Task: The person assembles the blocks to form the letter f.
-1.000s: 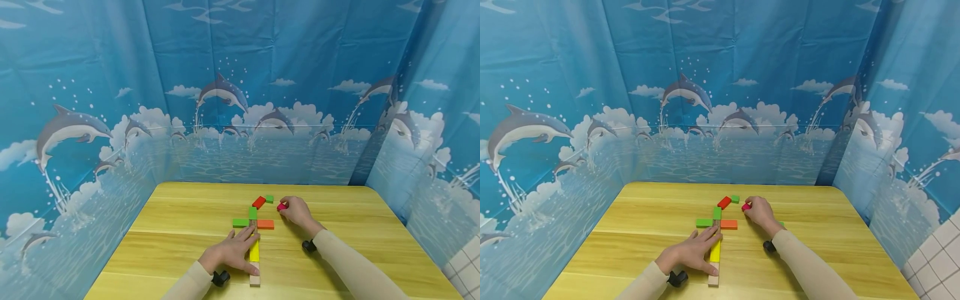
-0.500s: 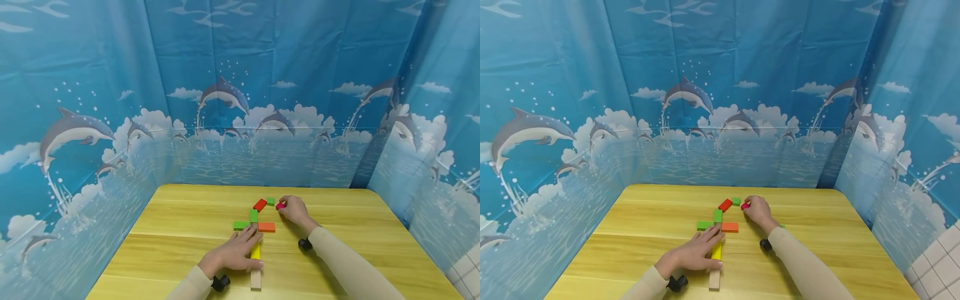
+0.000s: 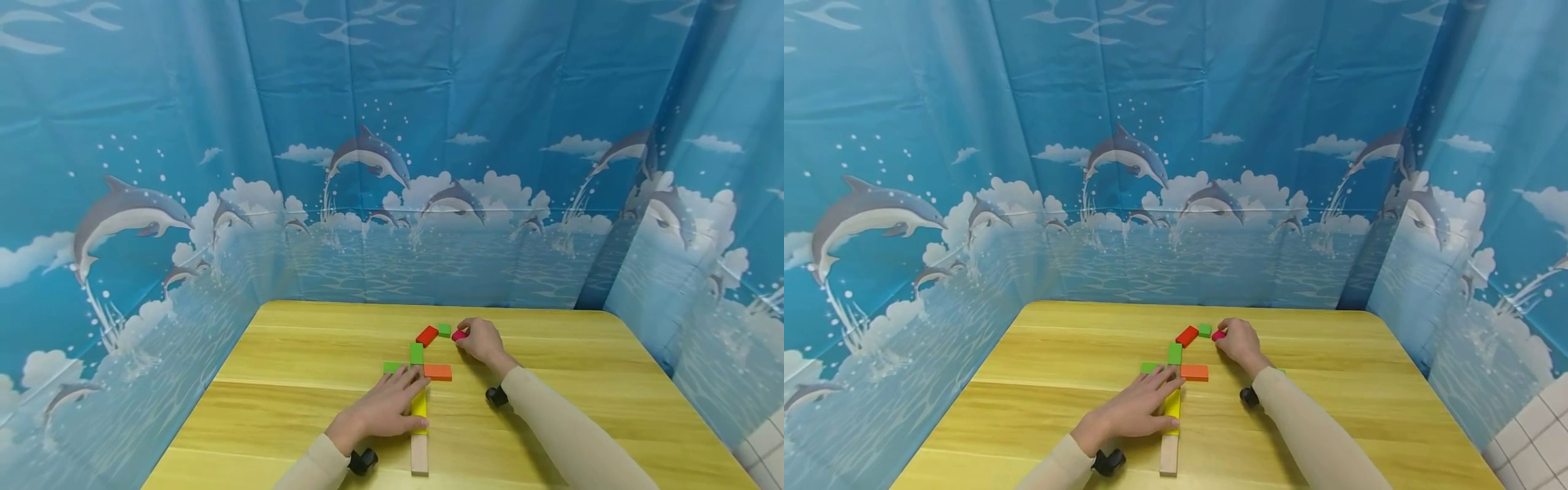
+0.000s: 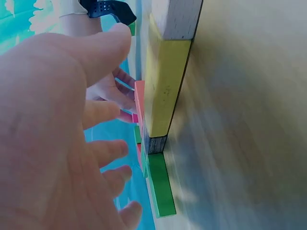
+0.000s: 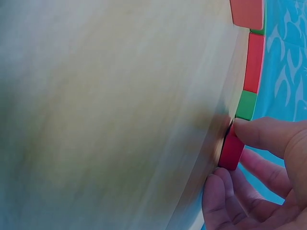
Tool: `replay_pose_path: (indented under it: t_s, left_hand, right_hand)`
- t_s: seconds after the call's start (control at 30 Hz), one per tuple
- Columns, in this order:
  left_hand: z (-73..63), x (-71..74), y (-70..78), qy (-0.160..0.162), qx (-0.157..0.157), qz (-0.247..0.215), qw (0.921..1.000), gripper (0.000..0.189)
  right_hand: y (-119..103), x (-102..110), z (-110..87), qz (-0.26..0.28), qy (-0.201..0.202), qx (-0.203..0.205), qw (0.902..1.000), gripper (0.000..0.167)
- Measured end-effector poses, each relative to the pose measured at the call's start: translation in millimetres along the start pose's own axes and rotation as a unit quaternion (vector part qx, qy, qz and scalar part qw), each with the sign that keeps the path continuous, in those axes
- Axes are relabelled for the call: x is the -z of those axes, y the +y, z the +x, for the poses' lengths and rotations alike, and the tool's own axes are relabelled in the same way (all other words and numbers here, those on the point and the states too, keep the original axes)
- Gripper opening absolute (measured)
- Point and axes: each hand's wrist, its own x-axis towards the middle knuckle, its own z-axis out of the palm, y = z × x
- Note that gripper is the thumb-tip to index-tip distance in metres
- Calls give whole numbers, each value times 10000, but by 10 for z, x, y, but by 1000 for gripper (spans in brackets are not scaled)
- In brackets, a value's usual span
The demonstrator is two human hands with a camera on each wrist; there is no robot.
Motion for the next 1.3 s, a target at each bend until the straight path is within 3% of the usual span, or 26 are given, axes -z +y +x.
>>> replay_pose_path:
  t_s: [0.3,0.53,1.0,1.3]
  left_hand:
    - [57,-26,-24,-10,481,357,9982,77]
    - [85,-43,-37,149,484,326,9982,76]
    - [103,-54,-82,476,541,356,9968,66]
    - [79,-100,-79,347,595,248,9973,64]
  right_hand:
    - [-24,-10,0,0,4,15,10000,39]
    - [-22,33,-36,64,25,-6,10000,41]
    - [17,368,-494,433,453,619,9961,34]
    - [156,528,-809,287,611,606,9959,36]
